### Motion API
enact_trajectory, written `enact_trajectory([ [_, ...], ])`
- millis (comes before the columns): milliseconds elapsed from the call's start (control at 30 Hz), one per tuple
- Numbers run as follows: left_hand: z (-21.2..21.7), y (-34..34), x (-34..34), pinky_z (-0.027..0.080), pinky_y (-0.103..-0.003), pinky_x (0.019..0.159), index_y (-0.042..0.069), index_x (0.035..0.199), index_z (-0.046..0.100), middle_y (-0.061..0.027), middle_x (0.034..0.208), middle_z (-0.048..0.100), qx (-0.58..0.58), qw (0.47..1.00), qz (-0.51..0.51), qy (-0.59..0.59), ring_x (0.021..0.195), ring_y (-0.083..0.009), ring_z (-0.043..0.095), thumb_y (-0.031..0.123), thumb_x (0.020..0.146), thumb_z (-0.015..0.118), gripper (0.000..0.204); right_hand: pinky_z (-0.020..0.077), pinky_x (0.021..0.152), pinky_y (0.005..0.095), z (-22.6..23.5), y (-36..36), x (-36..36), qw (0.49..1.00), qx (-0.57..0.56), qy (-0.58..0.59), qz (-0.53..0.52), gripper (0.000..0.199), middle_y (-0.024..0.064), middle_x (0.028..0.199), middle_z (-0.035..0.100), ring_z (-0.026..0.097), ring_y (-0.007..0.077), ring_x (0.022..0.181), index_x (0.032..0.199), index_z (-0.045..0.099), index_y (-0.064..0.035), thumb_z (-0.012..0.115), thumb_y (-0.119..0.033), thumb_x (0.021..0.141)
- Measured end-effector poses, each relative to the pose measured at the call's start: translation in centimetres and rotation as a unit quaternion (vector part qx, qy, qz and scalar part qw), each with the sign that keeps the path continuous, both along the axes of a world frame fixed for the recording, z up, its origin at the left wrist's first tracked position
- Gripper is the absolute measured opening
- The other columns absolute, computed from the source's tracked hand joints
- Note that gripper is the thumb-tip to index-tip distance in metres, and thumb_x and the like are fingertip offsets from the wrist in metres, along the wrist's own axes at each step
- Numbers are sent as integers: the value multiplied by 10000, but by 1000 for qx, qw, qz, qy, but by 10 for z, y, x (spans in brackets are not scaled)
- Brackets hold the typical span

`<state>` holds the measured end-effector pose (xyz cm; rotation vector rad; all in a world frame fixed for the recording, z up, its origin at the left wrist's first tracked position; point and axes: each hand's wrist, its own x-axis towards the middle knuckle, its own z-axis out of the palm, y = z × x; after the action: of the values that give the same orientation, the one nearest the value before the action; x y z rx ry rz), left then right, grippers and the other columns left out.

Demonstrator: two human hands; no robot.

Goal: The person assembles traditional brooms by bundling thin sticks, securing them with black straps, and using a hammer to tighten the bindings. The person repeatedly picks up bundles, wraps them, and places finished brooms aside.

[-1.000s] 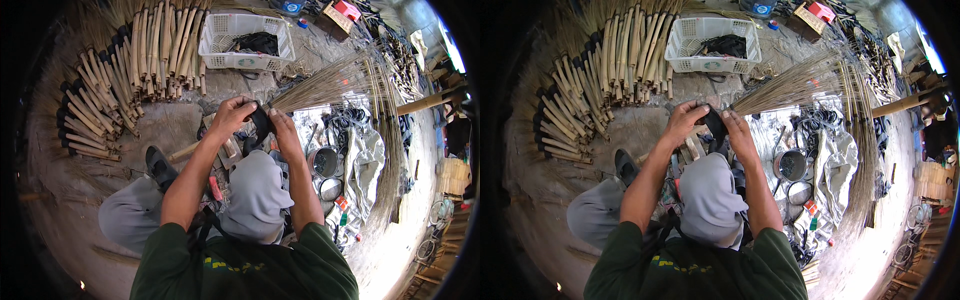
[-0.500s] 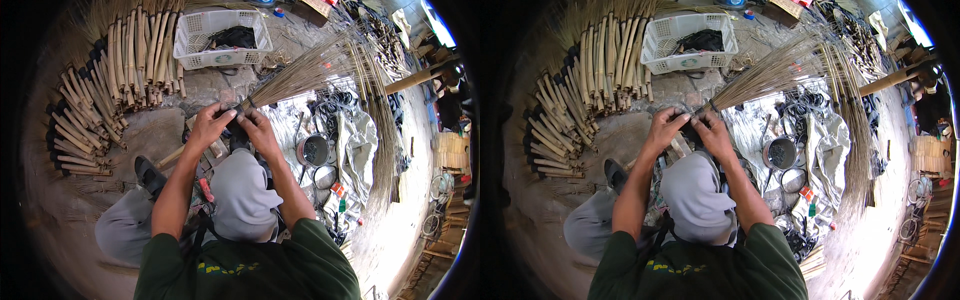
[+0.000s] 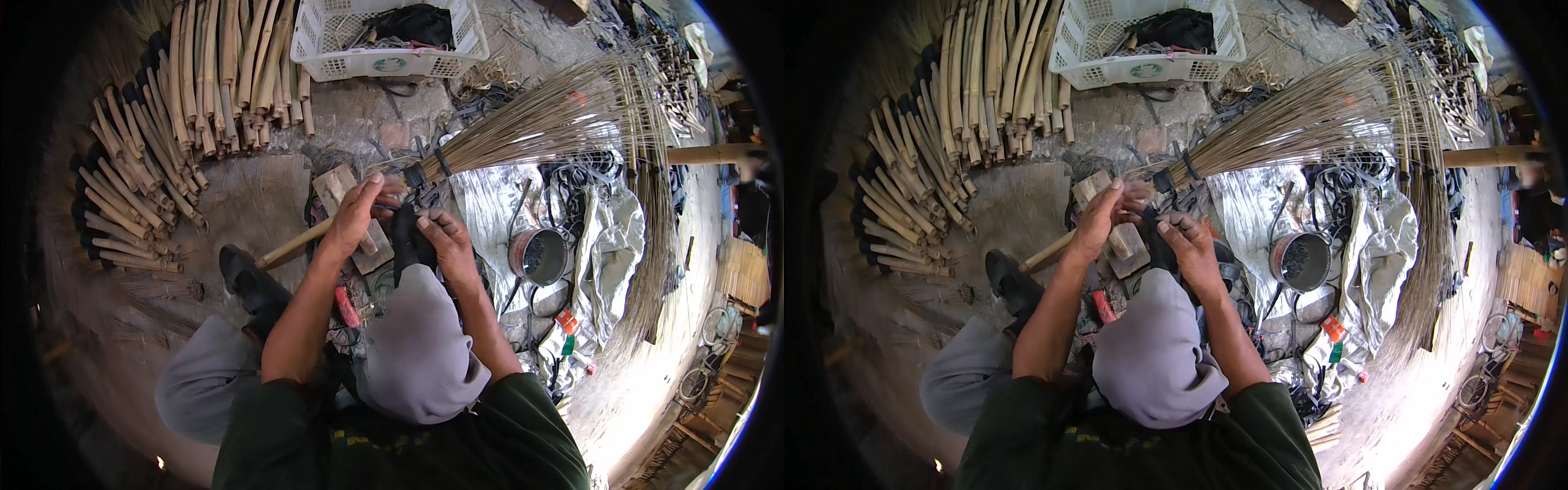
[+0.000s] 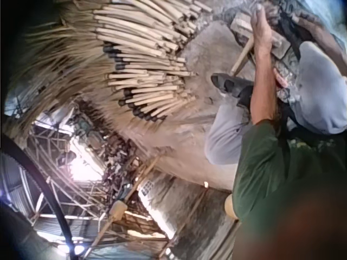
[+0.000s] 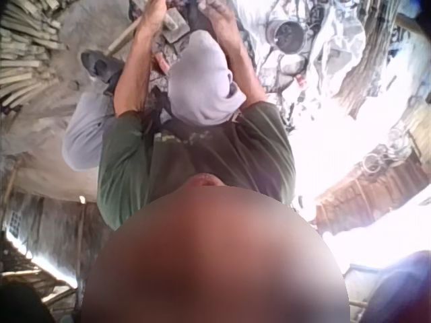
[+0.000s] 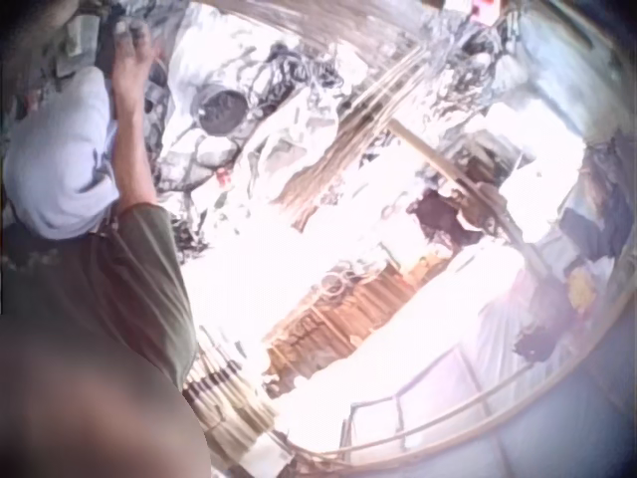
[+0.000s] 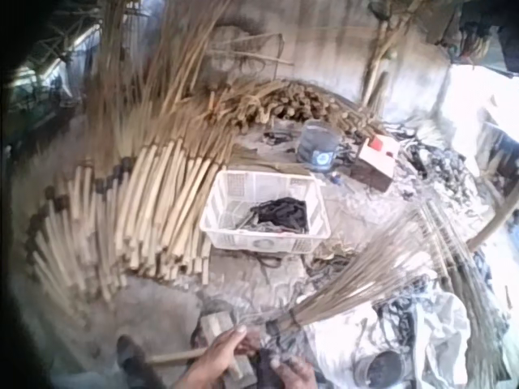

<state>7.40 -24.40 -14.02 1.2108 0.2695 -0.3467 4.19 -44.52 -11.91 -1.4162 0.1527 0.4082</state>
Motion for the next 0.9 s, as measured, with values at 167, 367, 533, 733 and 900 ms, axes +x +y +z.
enact_trajectory([
  [167, 8, -1, 0, 539, -316, 966, -14, 1339, 642, -84, 1228, 701, -74, 991, -111, -11, 1057, -138, 656, 449, 1098, 451, 555, 490, 812, 222, 4, -1, 14, 987, 136, 68, -48, 139, -12, 985, 691, 603, 57, 881, 1093, 701, -25, 643, -133, 1028],
  [367, 11, -9, 15, 467, -234, 702, 55, 885, 705, 63, 822, 634, 59, 992, -83, -68, 771, -34, 549, 250, 983, 720, 218, 485, 788, 220, 11, 1, 26, 985, 145, 79, -44, 117, -19, 962, 673, 593, 55, 856, 1061, 677, -42, 637, -147, 1029],
  [533, 50, -10, 59, 439, -250, 676, 67, 877, 679, 52, 794, 608, 131, 983, -50, -122, 760, -45, 529, 234, 959, 712, 190, 456, 691, 221, 42, -9, 69, 999, -2, -2, 53, 162, -28, 883, 639, 567, 51, 771, 1038, 671, -58, 656, -219, 1033],
  [733, 127, -22, 117, 338, -287, 572, 59, 798, 609, 48, 699, 511, 172, 931, 64, -316, 655, -49, 428, 191, 934, 615, 189, 413, 610, 229, 101, -6, 112, 988, -5, -143, 52, 222, -30, 781, 607, 516, 38, 681, 942, 627, -62, 656, -256, 1046],
  [900, 123, -34, 115, 387, -363, 602, 9, 806, 511, -60, 682, 506, 184, 912, 80, -359, 659, -135, 449, 243, 914, 611, 276, 390, 629, 232, 95, -5, 83, 990, 4, -137, 36, 208, -46, 788, 555, 470, 36, 705, 942, 607, -70, 654, -246, 1043],
])
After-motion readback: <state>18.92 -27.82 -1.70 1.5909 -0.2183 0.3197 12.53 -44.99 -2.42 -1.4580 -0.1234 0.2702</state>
